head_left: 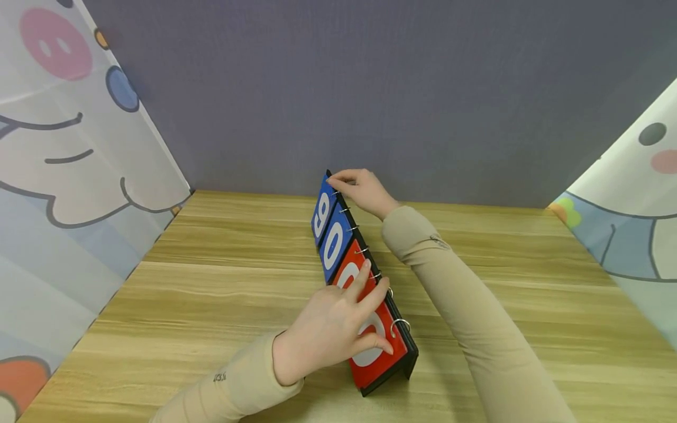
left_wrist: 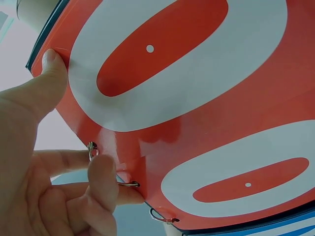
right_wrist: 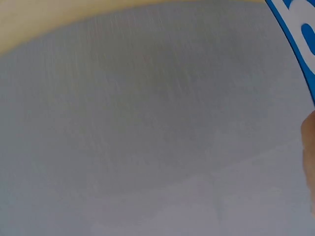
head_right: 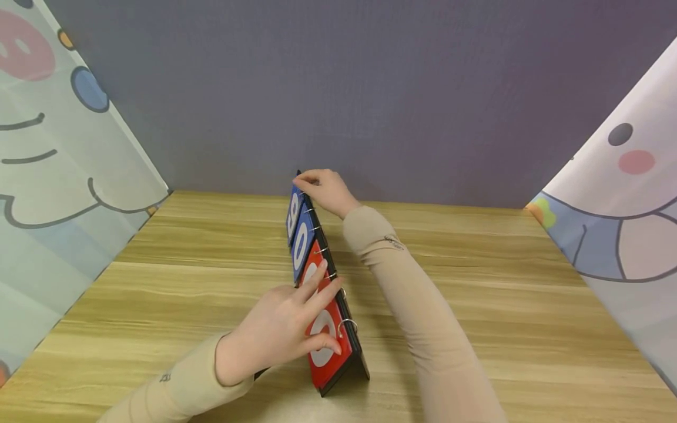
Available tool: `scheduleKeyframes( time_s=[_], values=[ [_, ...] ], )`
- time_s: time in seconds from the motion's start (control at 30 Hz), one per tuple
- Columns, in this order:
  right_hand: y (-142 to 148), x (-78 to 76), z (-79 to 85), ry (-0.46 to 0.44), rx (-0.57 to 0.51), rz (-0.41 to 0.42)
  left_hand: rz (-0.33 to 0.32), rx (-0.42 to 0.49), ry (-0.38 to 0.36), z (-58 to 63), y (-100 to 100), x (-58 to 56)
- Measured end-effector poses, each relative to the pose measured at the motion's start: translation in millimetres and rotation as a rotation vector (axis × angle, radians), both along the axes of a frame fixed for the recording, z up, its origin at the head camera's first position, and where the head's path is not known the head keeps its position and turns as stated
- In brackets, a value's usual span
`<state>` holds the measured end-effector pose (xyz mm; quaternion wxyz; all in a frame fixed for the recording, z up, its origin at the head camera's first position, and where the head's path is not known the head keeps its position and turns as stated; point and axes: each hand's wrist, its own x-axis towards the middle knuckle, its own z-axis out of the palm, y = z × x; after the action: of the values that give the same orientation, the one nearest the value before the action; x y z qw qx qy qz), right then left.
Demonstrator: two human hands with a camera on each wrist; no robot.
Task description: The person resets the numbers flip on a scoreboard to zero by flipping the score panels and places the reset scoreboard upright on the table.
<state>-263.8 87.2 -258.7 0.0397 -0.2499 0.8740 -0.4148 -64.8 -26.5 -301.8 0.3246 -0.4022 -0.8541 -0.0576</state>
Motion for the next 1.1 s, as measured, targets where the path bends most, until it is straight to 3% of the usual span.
scheduleKeyframes(
  time_s=[0.13, 0.4, 0.67, 0.8, 1.1],
  values=[
    [9.4, -5.3, -9.9, -0.115, -0.152, -0.076, 0.0, -0.002, -0.002, 0.8, -0.4, 0.4],
    [20.9, -13.0, -39.6, -0.418, -0.252, -0.096, 0.007, -0.012, -0.005, 1.2, -0.8, 0.7],
    [17.9, -13.8, -67.2, -0.649, -0.333, -0.077, 0.014, -0.017, -0.018, 1.2, -0.3, 0.8],
    [16.7, -14.0, -76.9, -0.707, -0.346, -0.037, 0.014, -0.012, -0.01, 0.9, 0.0, 0.5],
    [16.4, -13.0, -85.6, -0.725, -0.388, -0.032, 0.015, -0.01, -0.003, 0.8, 0.5, 0.3]
  ],
)
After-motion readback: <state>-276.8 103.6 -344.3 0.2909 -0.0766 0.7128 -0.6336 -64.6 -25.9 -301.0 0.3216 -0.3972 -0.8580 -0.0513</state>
